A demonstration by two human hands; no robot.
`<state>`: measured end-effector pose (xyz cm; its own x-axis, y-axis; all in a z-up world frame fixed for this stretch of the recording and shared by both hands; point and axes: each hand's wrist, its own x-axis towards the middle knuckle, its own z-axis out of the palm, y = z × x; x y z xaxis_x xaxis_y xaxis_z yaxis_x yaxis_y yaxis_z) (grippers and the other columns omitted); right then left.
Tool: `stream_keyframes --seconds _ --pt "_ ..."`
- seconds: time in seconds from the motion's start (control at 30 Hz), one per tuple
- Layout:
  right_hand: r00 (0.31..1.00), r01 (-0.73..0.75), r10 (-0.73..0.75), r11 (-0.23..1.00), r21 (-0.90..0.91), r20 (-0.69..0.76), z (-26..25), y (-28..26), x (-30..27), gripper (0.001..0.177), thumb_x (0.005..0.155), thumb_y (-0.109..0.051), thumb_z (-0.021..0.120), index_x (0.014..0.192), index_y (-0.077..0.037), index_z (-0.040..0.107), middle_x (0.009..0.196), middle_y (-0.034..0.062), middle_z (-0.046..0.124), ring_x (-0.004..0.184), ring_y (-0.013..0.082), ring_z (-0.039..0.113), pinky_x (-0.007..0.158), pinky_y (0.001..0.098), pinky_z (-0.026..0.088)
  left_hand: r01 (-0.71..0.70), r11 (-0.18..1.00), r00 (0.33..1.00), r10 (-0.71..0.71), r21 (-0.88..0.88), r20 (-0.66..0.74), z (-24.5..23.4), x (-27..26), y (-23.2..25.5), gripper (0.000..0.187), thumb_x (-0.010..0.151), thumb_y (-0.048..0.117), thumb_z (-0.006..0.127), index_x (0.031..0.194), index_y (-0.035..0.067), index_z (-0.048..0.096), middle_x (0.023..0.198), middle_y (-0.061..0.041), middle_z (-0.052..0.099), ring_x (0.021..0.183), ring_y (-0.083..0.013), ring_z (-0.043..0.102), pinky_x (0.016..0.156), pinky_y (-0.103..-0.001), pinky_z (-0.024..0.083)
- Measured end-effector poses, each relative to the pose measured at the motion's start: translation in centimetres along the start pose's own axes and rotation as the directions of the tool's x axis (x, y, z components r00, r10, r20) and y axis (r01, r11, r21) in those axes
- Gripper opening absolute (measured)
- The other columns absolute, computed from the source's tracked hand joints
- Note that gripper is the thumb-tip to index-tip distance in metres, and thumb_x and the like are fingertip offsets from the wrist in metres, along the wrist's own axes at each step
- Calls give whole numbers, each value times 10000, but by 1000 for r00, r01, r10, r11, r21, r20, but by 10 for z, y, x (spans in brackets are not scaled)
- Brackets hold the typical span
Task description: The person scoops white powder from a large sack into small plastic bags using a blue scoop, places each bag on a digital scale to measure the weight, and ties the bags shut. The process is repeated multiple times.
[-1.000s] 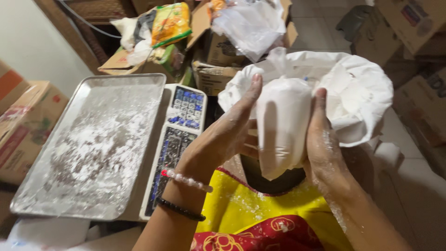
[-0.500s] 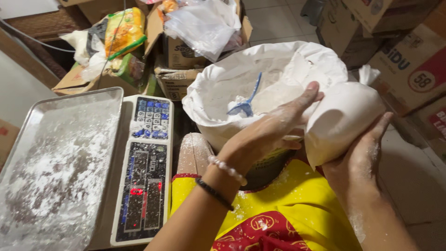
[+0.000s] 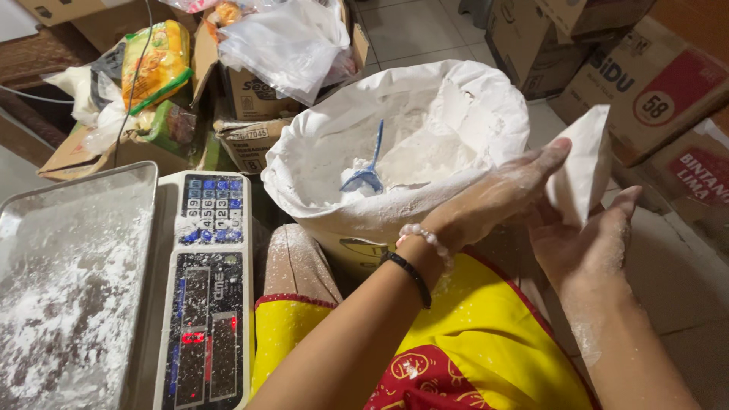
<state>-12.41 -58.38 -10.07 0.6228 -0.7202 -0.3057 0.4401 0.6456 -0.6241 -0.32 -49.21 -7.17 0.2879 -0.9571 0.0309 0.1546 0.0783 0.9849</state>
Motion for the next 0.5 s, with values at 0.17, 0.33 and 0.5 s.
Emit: stream_keyframes --seconds 0.17,0.33,0.5 --pt "990 72 -66 997 -39 124 3 -5 -4 909 992 -701 375 1613 -54 225 1446 170 476 1343 264 563 1137 410 481 -106 994 994 105 28 24 3 4 -14 927 999 674 426 1528 -87 420 1504 -254 493 1390 -309 488 1143 -407 411" --pt "995 76 -72 995 -70 62 21 0 -13 912 977 -694 402 1628 -85 210 1394 153 477 1291 237 589 1139 413 488 27 994 1000 -28 -102 -9 -5 4 -10 858 998 627 444 1464 -92 486 1395 -286 587 1281 -339 564 1083 -445 461" --pt "991 64 -51 992 -106 123 41 8 -26 893 963 -691 351 1620 -98 227 1371 167 528 1260 242 618 1130 407 479 -22 998 994 16 -55 -107 -14 -10 0 848 993 648 424 1497 -31 480 1457 -211 560 1345 -291 528 1141 -397 390"
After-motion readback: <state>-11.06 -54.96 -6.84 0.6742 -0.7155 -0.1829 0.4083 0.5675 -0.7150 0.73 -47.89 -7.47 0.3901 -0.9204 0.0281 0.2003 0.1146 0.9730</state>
